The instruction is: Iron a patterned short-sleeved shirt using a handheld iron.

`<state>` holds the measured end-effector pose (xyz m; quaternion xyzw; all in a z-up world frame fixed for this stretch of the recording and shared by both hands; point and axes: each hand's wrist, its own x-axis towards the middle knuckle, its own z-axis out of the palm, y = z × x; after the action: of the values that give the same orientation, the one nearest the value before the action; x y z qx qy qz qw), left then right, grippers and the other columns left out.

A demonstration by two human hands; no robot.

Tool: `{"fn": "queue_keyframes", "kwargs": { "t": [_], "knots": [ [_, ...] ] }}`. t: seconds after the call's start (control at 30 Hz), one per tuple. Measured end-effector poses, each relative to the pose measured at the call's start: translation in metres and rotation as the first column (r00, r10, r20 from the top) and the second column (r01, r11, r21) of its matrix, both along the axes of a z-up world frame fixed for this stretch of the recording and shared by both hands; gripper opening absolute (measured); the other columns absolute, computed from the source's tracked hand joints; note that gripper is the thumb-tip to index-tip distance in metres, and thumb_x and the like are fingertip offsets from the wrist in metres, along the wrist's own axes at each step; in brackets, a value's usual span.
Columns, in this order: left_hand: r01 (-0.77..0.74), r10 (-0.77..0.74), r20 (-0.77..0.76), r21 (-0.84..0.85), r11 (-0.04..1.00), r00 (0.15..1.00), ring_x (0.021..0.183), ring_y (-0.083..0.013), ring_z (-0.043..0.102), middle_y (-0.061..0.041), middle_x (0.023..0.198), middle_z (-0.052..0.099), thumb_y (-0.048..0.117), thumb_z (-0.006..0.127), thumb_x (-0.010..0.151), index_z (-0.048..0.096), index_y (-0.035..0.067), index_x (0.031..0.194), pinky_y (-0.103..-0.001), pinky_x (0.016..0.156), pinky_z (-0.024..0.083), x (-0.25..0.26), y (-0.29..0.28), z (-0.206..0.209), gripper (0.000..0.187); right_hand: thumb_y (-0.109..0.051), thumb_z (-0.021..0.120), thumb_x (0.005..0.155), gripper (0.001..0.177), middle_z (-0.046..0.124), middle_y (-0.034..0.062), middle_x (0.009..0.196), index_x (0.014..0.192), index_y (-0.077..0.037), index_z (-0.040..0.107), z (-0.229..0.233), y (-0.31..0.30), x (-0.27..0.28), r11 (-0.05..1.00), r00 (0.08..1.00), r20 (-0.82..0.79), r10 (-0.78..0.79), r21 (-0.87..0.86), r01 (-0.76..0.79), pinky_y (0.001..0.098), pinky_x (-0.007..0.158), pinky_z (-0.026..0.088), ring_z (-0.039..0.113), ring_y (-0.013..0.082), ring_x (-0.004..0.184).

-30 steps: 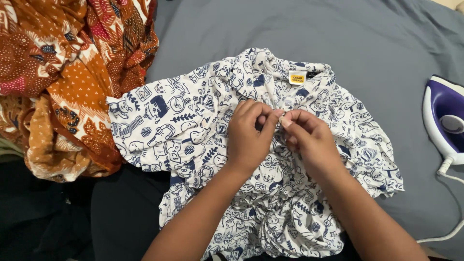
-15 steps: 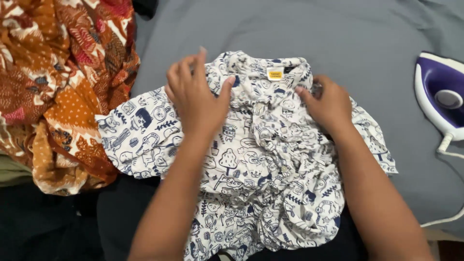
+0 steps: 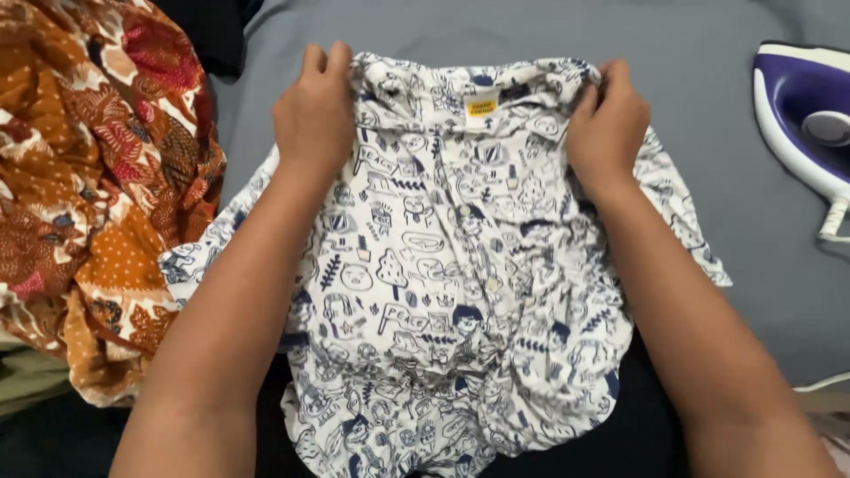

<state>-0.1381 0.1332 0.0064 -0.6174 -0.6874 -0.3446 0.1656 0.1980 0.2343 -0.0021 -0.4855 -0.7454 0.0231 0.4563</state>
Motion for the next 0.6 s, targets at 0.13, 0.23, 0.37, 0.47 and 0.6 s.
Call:
{"fn": "queue_keyframes", "kwargs": {
  "t": [0.13, 0.23, 0.37, 0.47, 0.6],
  "knots": [
    [0.008, -0.007, -0.136, 0.008, 1.0, 0.991, 0.074, -0.0393, 0.066, -0.013, 0.105, 0.06, 0.011, 0.058, 0.104, 0.054, 0.012, 0.116, -0.05, 0.062, 0.051, -0.015, 0.03, -0.004, 0.012, 0.0, 0.061, 0.101, 0.009, 0.073, 0.0187, 0.094, 0.109, 0.002, 0.058, -0.005, 0.017, 0.006, 0.997, 0.999, 0.022, 0.028, 0.073, -0.03, 0.0493, 0.076, 0.053, 0.07, 0.0414, 0.088],
    [0.01, 0.002, -0.238, 0.051, 0.999, 0.971, 0.074, -0.0364, 0.068, -0.012, 0.107, 0.061, 0.005, 0.059, 0.097, 0.055, 0.012, 0.123, -0.048, 0.061, 0.051, -0.025, 0.051, -0.014, 0.027, -0.006, 0.062, 0.107, 0.013, 0.076, 0.0144, 0.103, 0.119, -0.002, 0.06, -0.013, 0.026, 0.01, 0.997, 0.998, 0.056, -0.016, -0.068, 0.02, 0.0478, 0.087, 0.053, 0.073, 0.0369, 0.095],
    [-0.057, 0.052, -0.179, -0.021, 0.998, 0.983, 0.081, -0.0373, 0.068, -0.011, 0.106, 0.062, 0.021, 0.067, 0.104, 0.056, 0.012, 0.117, -0.051, 0.063, 0.051, -0.023, 0.063, -0.035, 0.02, -0.019, 0.068, 0.101, 0.059, 0.064, 0.0223, 0.118, 0.152, -0.004, 0.043, -0.002, 0.014, 0.002, 0.936, 0.976, 0.216, 0.005, -0.345, 0.072, 0.0534, 0.097, 0.044, 0.06, 0.0411, 0.11],
    [-0.074, 0.066, -0.114, -0.064, 0.995, 0.991, 0.097, -0.0372, 0.064, -0.012, 0.109, 0.062, 0.021, 0.068, 0.102, 0.056, 0.009, 0.124, -0.05, 0.073, 0.051, 0.002, 0.042, -0.016, 0.028, -0.026, 0.07, 0.1, 0.063, 0.062, 0.0229, 0.128, 0.153, -0.005, 0.043, 0.012, -0.008, -0.003, 0.938, 0.955, 0.297, 0.001, -0.331, 0.102, 0.0561, 0.106, 0.036, 0.052, 0.0416, 0.123],
    [0.041, -0.021, -0.141, 0.144, 0.989, 0.99, 0.119, -0.0348, 0.053, -0.017, 0.125, 0.061, 0.022, 0.071, 0.097, 0.054, 0.001, 0.132, -0.049, 0.097, 0.044, 0.045, 0.0, 0.006, 0.044, -0.026, 0.069, 0.104, 0.046, 0.065, 0.0153, 0.135, 0.145, -0.009, 0.053, 0.019, -0.042, -0.012, 0.997, 0.913, 0.401, 0.07, -0.04, -0.058, 0.0509, 0.123, 0.029, 0.049, 0.0352, 0.142]
  ]
}}
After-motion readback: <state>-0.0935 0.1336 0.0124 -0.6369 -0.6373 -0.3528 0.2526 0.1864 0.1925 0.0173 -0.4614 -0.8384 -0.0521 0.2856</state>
